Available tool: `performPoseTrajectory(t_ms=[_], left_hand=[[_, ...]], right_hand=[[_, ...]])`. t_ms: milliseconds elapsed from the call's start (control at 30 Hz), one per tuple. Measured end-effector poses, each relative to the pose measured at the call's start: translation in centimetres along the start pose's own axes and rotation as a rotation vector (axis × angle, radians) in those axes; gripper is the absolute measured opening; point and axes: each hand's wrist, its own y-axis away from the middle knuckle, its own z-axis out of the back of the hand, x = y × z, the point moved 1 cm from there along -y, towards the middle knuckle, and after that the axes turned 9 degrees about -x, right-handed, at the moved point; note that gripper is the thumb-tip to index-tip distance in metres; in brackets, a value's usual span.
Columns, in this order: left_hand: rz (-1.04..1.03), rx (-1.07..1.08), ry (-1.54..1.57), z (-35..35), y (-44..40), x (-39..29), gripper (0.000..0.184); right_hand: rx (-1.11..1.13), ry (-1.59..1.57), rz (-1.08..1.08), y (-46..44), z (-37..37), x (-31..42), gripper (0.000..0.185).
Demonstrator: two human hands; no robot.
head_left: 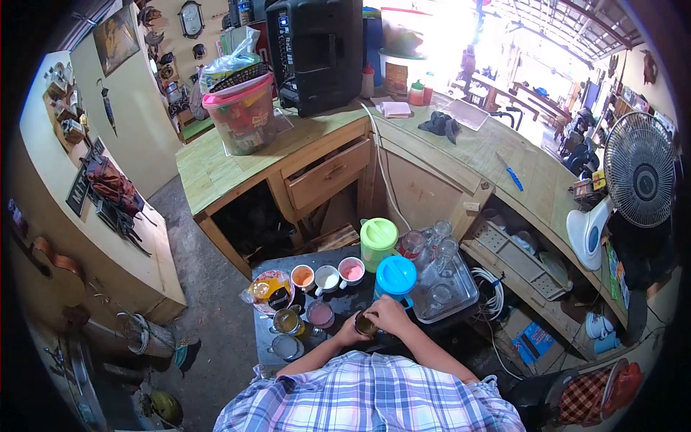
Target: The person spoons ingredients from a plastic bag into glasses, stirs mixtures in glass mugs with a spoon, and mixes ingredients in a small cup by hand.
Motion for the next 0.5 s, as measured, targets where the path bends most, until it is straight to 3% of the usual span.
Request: performPoseTrajectory(t_ms=[100,200,300,400,500], left_hand=[[0.005,0.025,-0.066,0.2,0.1,-0.5,0.086],[-0.003,0.024,0.012,0.1,-0.1,-0.2,0.086],[0.025,-0.011,0.022,0.0,0.1,-1.0,0.082],[0.013,-0.017,-0.003,-0.1,0.2,-2.2,0.080],[0.074,0.012,0.093,-0.2,0.2,-2.1,0.080]], right_hand=[[0.179,0.108,-0.150,0.2,-0.1,-0.1,0.018],[-0.016,0.029,0.005,0.1,-0.4,-0.2,0.018],[0.122,0.077,-0.141,0.3,-0.1,0.1,0.016],[0.024,0.108,-0.030,0.4,-0.3,0.0,0.017],[0.091,0.041,-0.077,0.4,-0.4,-0.4,0.016]])
